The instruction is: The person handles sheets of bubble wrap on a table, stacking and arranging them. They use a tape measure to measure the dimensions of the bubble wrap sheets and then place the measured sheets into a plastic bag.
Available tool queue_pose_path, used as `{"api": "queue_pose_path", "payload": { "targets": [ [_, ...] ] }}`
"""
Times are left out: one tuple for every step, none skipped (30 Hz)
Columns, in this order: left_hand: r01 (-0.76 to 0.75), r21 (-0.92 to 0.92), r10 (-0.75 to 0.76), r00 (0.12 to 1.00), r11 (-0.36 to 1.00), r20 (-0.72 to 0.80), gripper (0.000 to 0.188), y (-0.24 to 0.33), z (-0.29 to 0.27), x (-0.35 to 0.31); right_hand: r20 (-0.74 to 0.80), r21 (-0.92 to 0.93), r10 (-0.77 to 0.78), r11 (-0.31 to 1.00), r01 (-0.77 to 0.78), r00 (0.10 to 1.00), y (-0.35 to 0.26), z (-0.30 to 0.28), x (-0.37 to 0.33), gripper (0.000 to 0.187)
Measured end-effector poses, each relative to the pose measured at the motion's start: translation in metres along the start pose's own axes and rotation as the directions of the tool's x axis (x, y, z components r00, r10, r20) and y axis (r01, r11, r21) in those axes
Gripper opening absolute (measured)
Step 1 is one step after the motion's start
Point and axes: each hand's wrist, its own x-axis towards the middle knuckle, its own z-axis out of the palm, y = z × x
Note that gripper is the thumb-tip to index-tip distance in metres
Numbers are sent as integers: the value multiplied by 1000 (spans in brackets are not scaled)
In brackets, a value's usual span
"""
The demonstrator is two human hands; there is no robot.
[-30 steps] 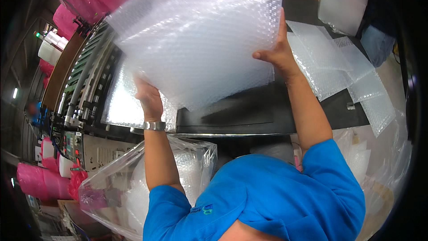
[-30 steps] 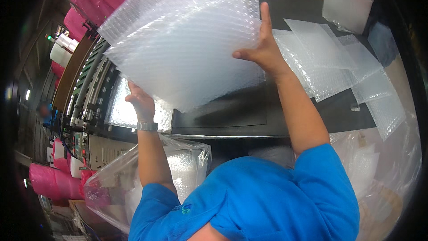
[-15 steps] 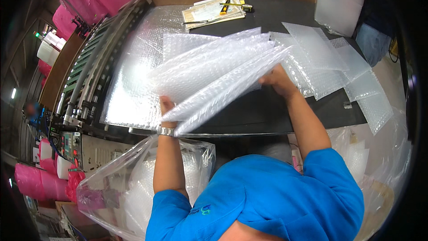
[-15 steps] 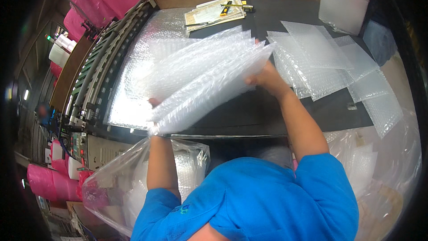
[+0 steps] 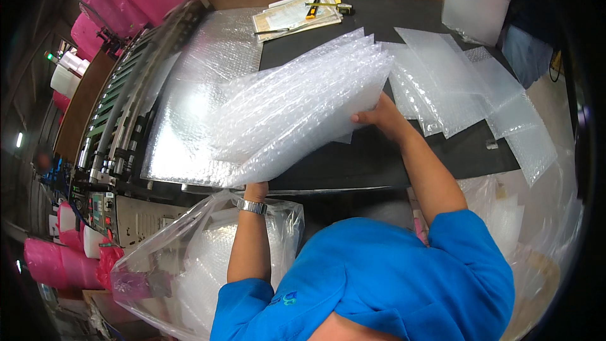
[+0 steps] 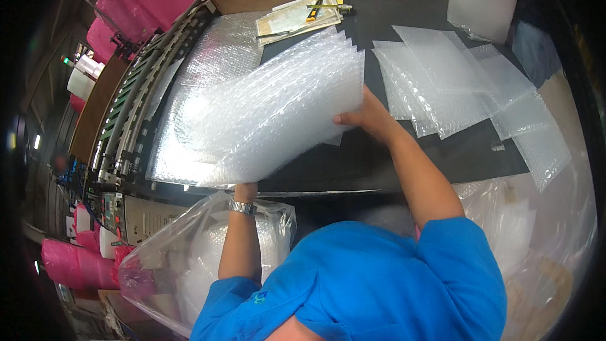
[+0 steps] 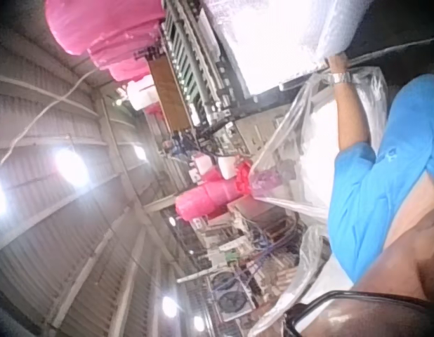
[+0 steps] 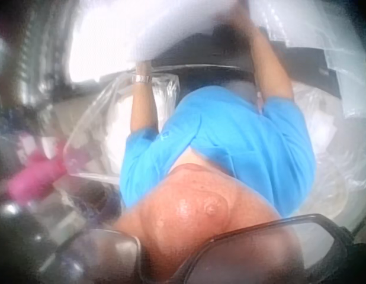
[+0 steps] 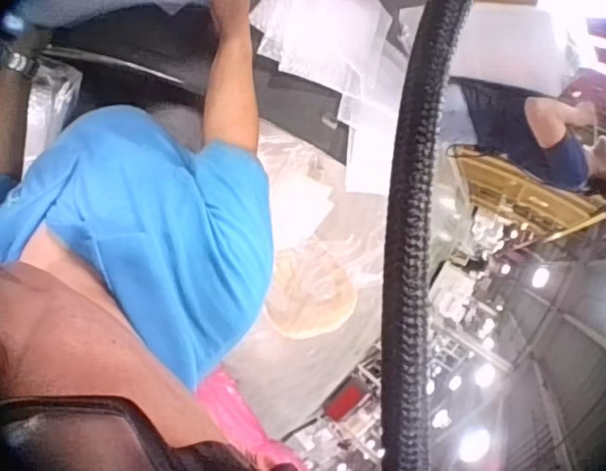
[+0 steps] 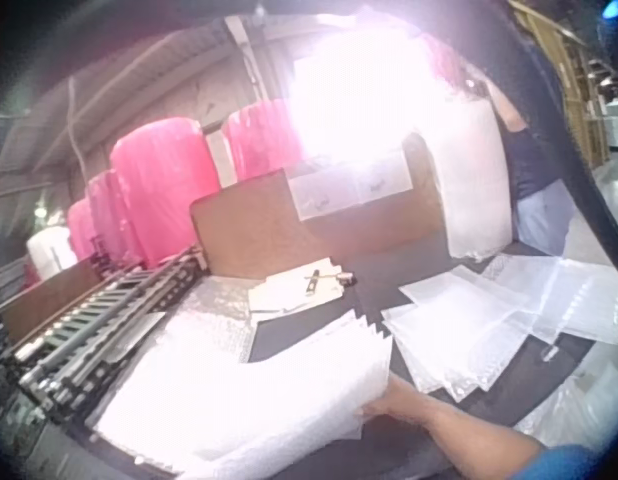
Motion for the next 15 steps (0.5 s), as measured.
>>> {"api": "queue_pose_path", "payload": {
  "targets": [
    [1, 63, -1, 1000, 998, -1, 79, 1, 0, -5, 8, 15, -2, 1000, 2, 1000, -6, 3, 0, 83],
    [-15, 40, 17, 998, 999, -54, 80, -4, 0, -5, 21, 26, -11, 1000, 11, 1000, -11, 6, 1, 82],
    [-32, 19, 34, 994, 999, -108, 80, -10, -1, -6, 10, 20, -8, 1000, 8, 1000, -10, 7, 1, 80],
    [-50, -1, 49, 985, 999, -163, 81, -14, -2, -7, -1, 14, -6, 1000, 6, 1000, -7, 8, 0, 78],
    [-122, -98, 92, 960, 988, -266, 84, -2, -5, -2, -21, 4, -3, 1000, 3, 1000, -6, 7, -1, 76],
    [-209, -174, 133, 920, 962, -370, 87, 10, -9, 2, -54, -23, -30, 999, 29, 998, -7, 8, 0, 74],
    [-355, -293, 164, 838, 888, -521, 93, 57, -20, 11, -92, -47, -54, 998, 50, 994, -8, 7, 0, 72],
    [-480, -94, 361, 762, 872, -538, 100, 97, -31, 16, -129, -71, -78, 995, 70, 989, -10, 7, 0, 70],
    [-577, 105, 541, 664, 810, -516, 107, 134, -42, 18, -100, -172, -121, 980, 103, 988, -19, 8, 0, 69],
    [-590, 312, 667, 678, 744, -308, 112, 163, -54, 17, -66, -274, -157, 953, 133, 985, -34, 9, 2, 67],
    [-613, 488, 730, 679, 621, -76, 118, 186, -62, 16, -26, -375, -192, 912, 168, 981, -48, 11, 1, 65],
    [-563, 644, 693, 718, 518, 70, 119, 213, -64, 13, 52, -411, -155, 897, 162, 987, -65, 16, -2, 65],
    [-512, 770, 620, 759, 381, 199, 120, 229, -62, 12, 131, -449, -115, 879, 162, 985, -83, 24, -7, 64],
    [-523, 768, 570, 781, 371, 256, 120, 233, -60, 18, 204, -477, -79, 862, 169, 976, -89, 28, -10, 63],
    [-522, 719, 503, 820, 459, 274, 118, 232, -62, 23, 247, -465, -96, 861, 205, 964, -89, 30, -12, 63]
  ]
}}
